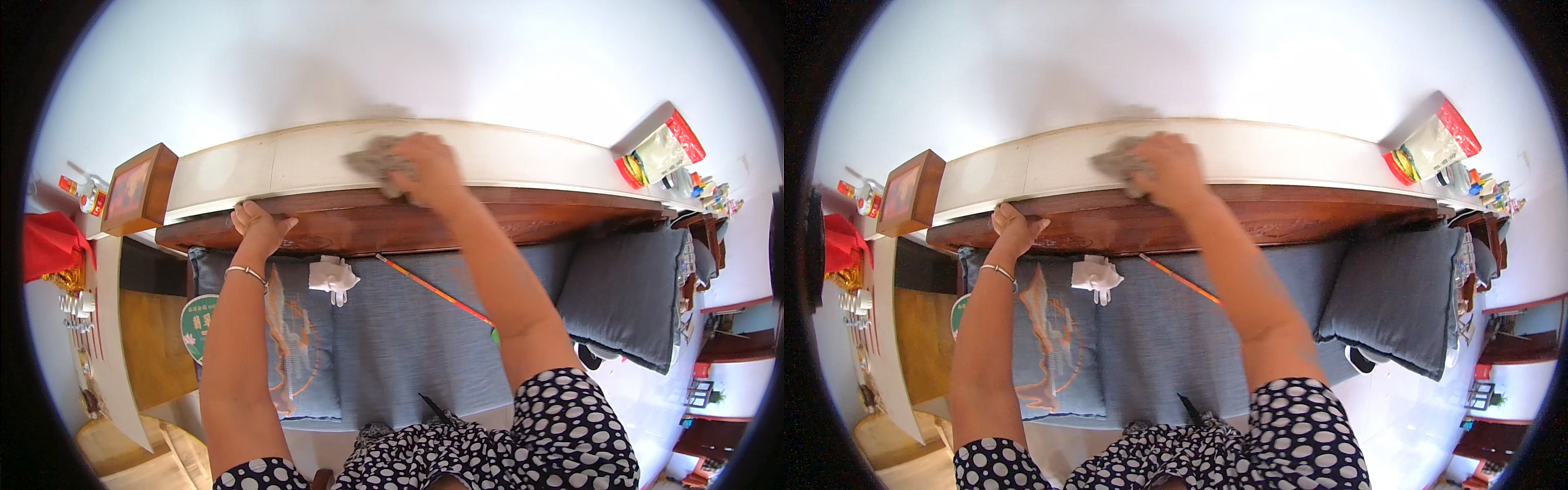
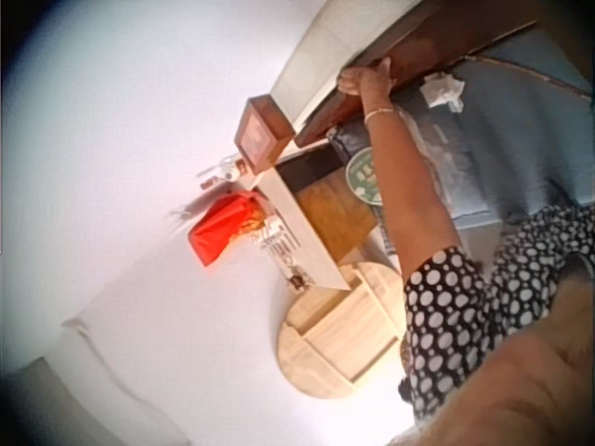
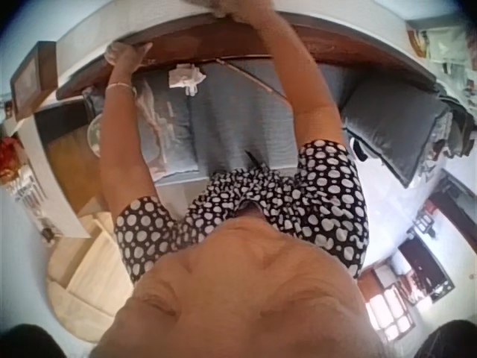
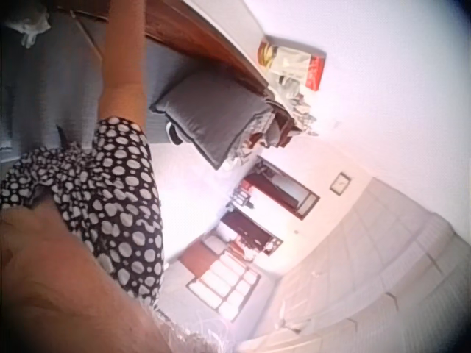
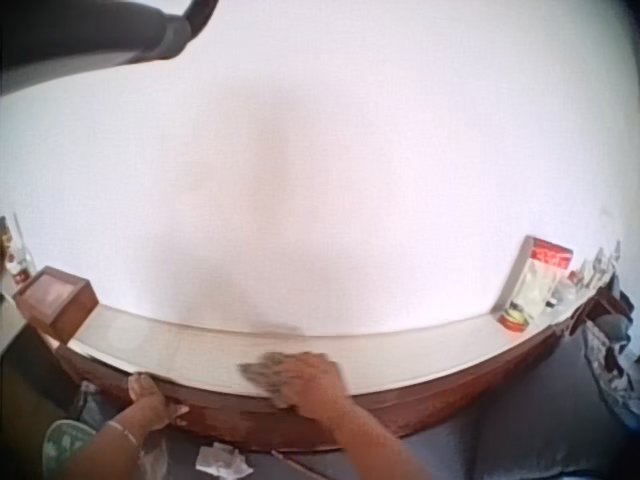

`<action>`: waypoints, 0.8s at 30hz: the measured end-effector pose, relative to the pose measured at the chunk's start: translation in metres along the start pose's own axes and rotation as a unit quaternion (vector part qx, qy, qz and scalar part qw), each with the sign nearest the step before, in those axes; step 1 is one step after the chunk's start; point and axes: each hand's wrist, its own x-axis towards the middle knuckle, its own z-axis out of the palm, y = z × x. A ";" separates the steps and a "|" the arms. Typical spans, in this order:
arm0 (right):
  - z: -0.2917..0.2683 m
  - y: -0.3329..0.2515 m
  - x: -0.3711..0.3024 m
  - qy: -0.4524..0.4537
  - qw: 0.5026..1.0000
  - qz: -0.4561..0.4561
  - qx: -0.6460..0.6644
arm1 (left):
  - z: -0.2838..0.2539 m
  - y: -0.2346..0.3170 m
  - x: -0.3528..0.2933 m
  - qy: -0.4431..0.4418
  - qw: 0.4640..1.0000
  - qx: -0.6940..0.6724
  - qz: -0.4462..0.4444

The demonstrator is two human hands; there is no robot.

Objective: The person wipes a wooden shelf with a cloth, moving items like a bag of tea and a small box aside to reach the surface. They continue wiping along the shelf and the wooden frame below, then return the items to their original positions.

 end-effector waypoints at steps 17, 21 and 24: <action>-0.108 0.052 -0.055 -0.062 0.992 0.074 -0.079 | 0.001 -0.001 -0.016 0.042 0.996 -0.016 0.072; -0.044 0.010 -0.018 -0.065 0.995 -0.047 -0.052 | 0.000 -0.001 -0.018 0.026 0.996 -0.057 0.064; 0.008 -0.028 0.012 -0.065 0.993 -0.098 -0.016 | -0.004 0.002 -0.017 0.028 0.996 -0.053 0.066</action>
